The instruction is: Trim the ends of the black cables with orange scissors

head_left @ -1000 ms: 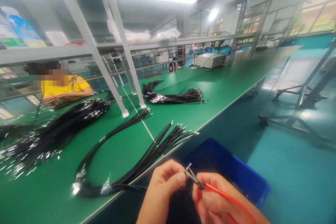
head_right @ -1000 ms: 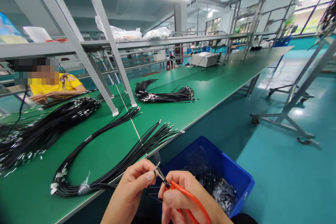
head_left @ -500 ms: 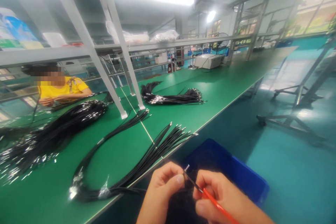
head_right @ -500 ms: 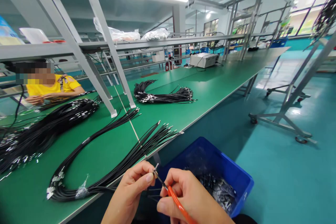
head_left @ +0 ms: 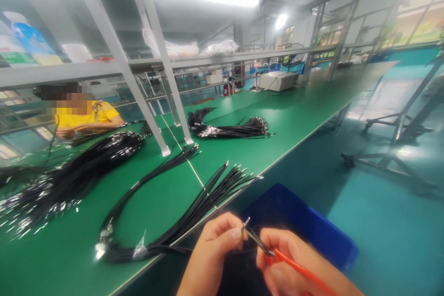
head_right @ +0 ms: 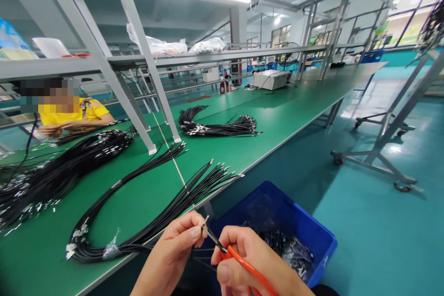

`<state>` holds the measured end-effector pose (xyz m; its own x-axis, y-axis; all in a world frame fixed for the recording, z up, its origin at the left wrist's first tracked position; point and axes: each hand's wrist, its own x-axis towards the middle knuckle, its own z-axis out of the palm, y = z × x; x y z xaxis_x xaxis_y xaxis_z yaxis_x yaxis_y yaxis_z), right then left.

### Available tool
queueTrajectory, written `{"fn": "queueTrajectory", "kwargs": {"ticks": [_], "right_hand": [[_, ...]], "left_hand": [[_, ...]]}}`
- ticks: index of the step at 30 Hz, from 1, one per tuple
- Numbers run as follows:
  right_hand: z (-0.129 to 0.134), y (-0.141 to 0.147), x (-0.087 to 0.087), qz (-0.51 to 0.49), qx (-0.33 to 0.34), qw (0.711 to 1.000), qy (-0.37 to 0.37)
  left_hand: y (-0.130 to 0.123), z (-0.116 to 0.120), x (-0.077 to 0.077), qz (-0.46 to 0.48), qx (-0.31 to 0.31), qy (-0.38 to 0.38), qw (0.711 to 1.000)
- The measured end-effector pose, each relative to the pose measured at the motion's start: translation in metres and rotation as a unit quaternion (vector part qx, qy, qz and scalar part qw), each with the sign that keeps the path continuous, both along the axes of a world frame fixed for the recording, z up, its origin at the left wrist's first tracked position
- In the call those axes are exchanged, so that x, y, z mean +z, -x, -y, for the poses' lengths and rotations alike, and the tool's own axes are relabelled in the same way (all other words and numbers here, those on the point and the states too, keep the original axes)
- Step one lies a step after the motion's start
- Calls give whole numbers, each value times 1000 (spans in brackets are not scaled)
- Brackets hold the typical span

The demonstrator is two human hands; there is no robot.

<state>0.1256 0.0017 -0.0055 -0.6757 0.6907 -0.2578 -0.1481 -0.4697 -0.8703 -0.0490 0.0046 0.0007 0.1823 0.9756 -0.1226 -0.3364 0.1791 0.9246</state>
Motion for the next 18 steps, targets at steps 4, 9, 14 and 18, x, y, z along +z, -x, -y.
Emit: {"fn": "queueTrajectory", "kwargs": {"ticks": [4, 9, 14, 18], "right_hand": [[0, 11, 5, 34, -166, 981, -92], [7, 20, 6, 69, -399, 910, -86], [11, 17, 3, 15, -411, 909, -68], [12, 10, 2, -11, -410, 909, -73]], "left_hand": [[-1, 1, -2, -28, 10, -11, 1000], [-8, 4, -7, -98, 44, -39, 993], [-17, 8, -1, -256, 96, -156, 949], [-23, 11, -1, -315, 141, -237, 908]]}}
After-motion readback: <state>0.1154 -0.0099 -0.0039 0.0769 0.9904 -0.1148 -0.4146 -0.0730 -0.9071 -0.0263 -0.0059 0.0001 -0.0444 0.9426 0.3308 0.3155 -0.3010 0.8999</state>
